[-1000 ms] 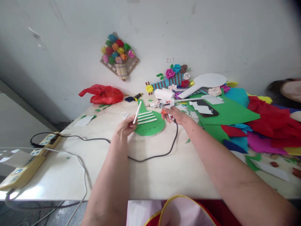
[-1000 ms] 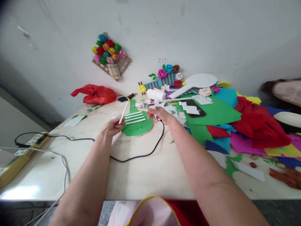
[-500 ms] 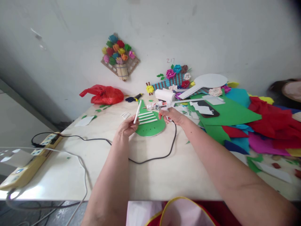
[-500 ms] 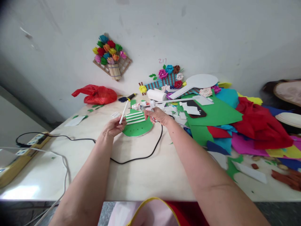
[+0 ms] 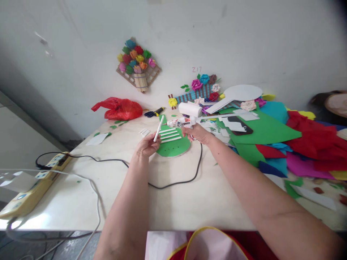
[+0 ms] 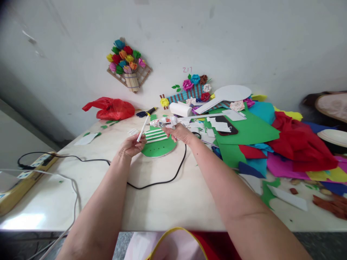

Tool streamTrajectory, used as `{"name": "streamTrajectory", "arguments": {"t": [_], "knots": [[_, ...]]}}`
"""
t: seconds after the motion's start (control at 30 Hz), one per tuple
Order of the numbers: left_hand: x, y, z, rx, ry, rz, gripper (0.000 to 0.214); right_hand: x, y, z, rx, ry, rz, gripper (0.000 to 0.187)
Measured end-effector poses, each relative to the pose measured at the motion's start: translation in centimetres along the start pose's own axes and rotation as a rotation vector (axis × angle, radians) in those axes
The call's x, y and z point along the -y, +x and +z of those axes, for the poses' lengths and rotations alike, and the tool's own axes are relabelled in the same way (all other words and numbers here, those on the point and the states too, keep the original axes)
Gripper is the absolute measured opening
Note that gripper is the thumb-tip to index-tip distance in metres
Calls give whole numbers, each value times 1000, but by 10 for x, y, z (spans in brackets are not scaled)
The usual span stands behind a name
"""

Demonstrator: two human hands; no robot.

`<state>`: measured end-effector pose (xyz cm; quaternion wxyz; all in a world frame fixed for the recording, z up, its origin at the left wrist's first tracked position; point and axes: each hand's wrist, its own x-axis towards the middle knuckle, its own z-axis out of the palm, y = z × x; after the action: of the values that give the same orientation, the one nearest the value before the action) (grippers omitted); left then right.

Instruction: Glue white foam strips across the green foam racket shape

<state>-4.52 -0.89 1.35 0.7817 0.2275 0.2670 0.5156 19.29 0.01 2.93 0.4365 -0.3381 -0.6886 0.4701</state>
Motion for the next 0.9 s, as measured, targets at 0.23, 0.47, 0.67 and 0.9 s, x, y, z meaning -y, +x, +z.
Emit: {"name": "streamTrajectory", "arguments": {"t": [0.23, 0.47, 0.67, 0.9], "knots": [[1, 0, 1, 21, -14, 0, 12, -4, 2, 2, -36, -66, -2, 37], [1, 0, 1, 23, 7, -2, 12, -7, 3, 2, -68, -91, -4, 38], [2, 0, 2, 17, -2, -15, 11, -10, 4, 0, -89, -105, -16, 35], [2, -1, 2, 11, 8, -14, 10, -9, 5, -1, -119, -77, -56, 31]]}}
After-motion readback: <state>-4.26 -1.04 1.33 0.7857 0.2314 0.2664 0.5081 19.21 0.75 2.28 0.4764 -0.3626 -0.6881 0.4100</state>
